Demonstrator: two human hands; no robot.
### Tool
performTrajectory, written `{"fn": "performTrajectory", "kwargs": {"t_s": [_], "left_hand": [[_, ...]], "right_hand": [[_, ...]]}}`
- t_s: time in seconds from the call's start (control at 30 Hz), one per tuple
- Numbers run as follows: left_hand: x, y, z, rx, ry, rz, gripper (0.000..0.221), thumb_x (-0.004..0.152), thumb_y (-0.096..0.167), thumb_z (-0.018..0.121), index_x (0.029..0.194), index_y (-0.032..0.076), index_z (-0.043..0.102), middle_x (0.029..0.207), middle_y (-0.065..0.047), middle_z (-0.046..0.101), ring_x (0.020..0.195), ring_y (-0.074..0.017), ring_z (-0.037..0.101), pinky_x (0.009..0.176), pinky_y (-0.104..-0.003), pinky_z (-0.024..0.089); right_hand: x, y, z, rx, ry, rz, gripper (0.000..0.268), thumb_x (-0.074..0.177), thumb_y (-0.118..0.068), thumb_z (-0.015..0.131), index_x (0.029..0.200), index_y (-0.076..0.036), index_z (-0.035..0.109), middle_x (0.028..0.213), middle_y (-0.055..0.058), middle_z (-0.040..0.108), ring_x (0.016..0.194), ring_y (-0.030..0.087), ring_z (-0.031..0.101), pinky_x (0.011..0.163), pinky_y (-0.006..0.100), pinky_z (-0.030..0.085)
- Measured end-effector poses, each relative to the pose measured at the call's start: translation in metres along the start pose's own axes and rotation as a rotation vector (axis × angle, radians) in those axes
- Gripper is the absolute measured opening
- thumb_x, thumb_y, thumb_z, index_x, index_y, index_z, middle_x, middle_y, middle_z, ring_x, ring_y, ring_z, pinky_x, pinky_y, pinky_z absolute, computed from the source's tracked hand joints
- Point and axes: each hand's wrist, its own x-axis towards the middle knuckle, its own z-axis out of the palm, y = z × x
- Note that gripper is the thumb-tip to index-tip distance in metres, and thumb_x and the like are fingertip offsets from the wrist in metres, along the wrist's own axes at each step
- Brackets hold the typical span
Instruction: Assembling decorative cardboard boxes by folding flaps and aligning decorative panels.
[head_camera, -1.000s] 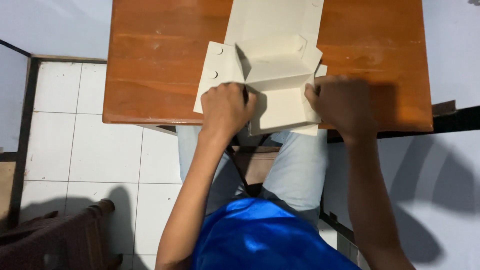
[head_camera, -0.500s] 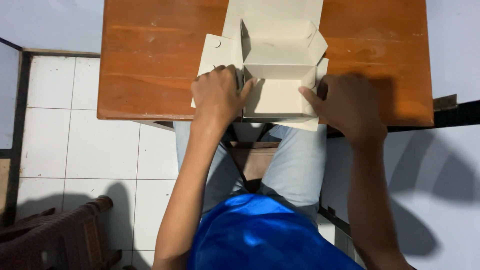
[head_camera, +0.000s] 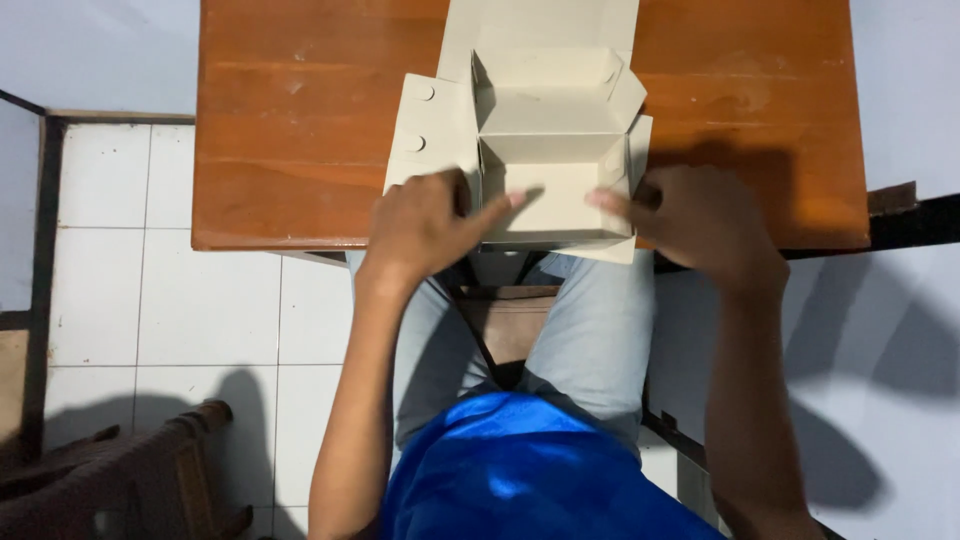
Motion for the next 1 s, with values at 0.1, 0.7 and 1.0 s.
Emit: {"fn": "performTrajectory", "kwargs": {"t_s": [0.1,0.7,1.0], "left_hand": [[0.02,-0.021,0.007,-0.264,0.222,0.034,0.086,0.098,0.066,0.043,0.133,-0.011,0.052,0.109,-0.038,0.069,0.107,-0.058,0.066,0.092,-0.069,0.046],[0.034,-0.044,0.012,-0.167,0.441,0.652,0.062,0.108,0.014,0.049,0.162,0.025,0.02,0.142,-0.012,0.067,0.13,-0.0273,0.065,0.101,-0.04,0.051],[0.041,-0.09,0.066,0.118,0.811,0.909,0.039,0.095,0.0,0.07,0.133,0.007,0.068,0.13,-0.013,0.069,0.123,-0.0328,0.066,0.106,-0.042,0.053]], "right_hand": [[0.031,0.037,0.014,0.15,0.277,-0.222,0.047,0.115,-0.032,0.049,0.083,-0.001,0.067,0.058,0.021,0.058,0.056,0.042,0.063,0.061,0.048,0.046],[0.018,0.026,0.016,0.491,0.589,-0.561,0.067,0.101,0.011,0.056,0.161,0.0,0.03,0.135,0.023,0.066,0.104,0.026,0.064,0.091,0.034,0.056],[0.011,0.056,0.067,0.28,0.614,-0.544,0.053,0.088,0.009,0.064,0.134,-0.018,0.063,0.135,0.004,0.063,0.128,0.028,0.06,0.108,0.044,0.047]]}}
